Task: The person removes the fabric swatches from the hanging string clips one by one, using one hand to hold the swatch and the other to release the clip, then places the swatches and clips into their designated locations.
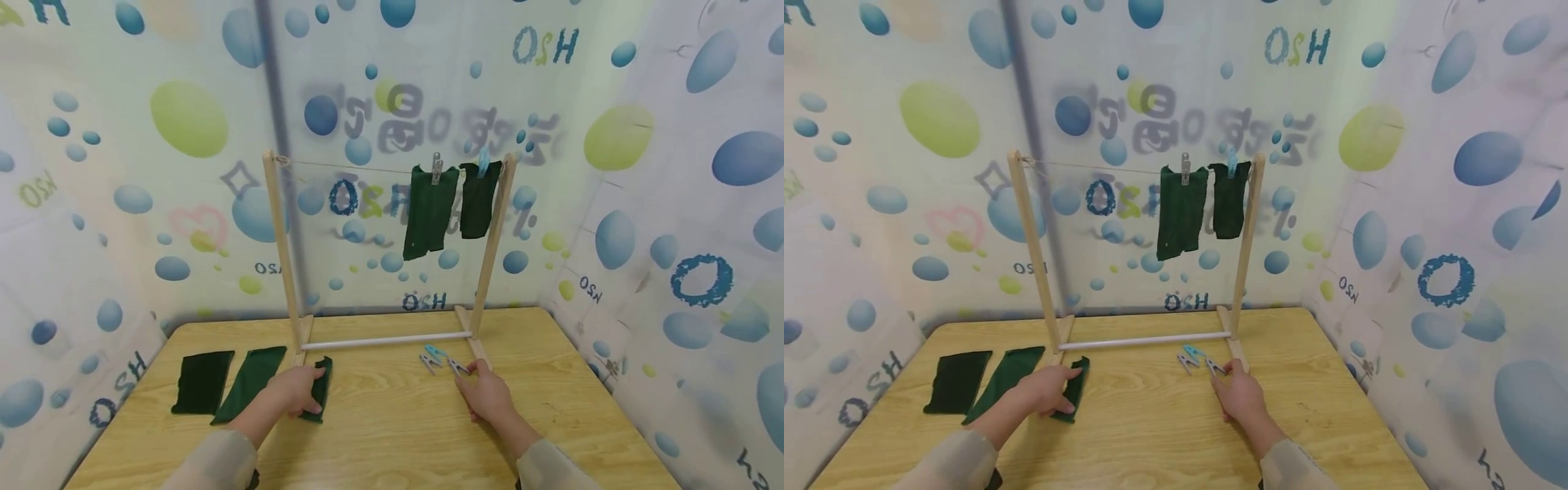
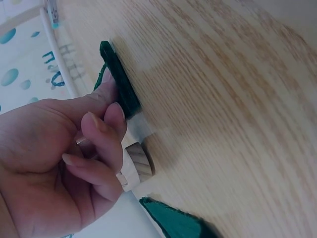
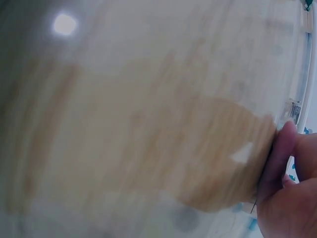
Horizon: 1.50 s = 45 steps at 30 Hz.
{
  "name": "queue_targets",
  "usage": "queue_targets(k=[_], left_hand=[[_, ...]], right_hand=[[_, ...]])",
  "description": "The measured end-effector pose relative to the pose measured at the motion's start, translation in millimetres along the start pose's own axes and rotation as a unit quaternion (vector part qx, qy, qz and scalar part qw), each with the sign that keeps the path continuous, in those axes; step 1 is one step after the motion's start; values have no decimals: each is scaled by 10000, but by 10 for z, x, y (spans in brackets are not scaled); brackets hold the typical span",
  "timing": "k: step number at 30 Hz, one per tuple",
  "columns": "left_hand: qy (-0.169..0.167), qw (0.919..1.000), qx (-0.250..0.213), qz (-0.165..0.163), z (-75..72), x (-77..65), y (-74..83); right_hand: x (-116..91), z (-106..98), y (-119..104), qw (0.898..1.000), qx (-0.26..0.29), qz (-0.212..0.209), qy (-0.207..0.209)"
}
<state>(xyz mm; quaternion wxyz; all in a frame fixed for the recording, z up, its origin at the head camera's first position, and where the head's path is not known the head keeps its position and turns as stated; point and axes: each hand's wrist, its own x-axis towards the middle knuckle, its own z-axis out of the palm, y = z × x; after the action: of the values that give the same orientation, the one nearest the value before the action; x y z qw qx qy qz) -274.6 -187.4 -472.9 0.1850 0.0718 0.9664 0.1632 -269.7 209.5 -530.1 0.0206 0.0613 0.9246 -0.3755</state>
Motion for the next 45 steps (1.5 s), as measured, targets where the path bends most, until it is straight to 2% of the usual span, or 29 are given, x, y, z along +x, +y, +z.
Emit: queue_targets(k=[9,12,14,16,19,21,25,34,37,39,42,45], left_hand=[[-21,9999,107,-17,2,34,11],[-73,9999,130,-46,25,98,-26],[-128,9997,189,25,79,206,-130],[-149,9997,171,50,81,228,-151],[-127,9999,-2,59,54,189,-145],[-82,9998,-191,-10,-7,80,-60],[-46,9993,-365,43,-30,6,-66],[-317,9911,-1207,453,4,99,-272],[-412,9889,-1318,553,4,103,-312],[-357,9873,-1477,456,-27,51,-279],[-138,9850,-1639,521,-83,-45,-212],[52,9776,-1893,915,-139,-127,-152]], right_hand=[[12,-9,-5,9999,-156,-7,11],[18,-10,-5,9998,-179,18,1],[23,-14,-6,9998,-203,32,-13],[29,-19,-7,9998,-208,24,-32],[38,-32,-16,9997,-249,-38,-67],[45,-40,-26,9996,-241,-74,-100],[63,-50,-50,9996,-227,-102,-145],[65,-30,-65,9996,-62,-73,-247],[51,-32,-47,9995,109,19,-294],[33,-42,-40,9989,301,72,-339],[-23,-89,-33,9973,606,41,-414],[-98,-185,-47,9960,787,-116,-405]])
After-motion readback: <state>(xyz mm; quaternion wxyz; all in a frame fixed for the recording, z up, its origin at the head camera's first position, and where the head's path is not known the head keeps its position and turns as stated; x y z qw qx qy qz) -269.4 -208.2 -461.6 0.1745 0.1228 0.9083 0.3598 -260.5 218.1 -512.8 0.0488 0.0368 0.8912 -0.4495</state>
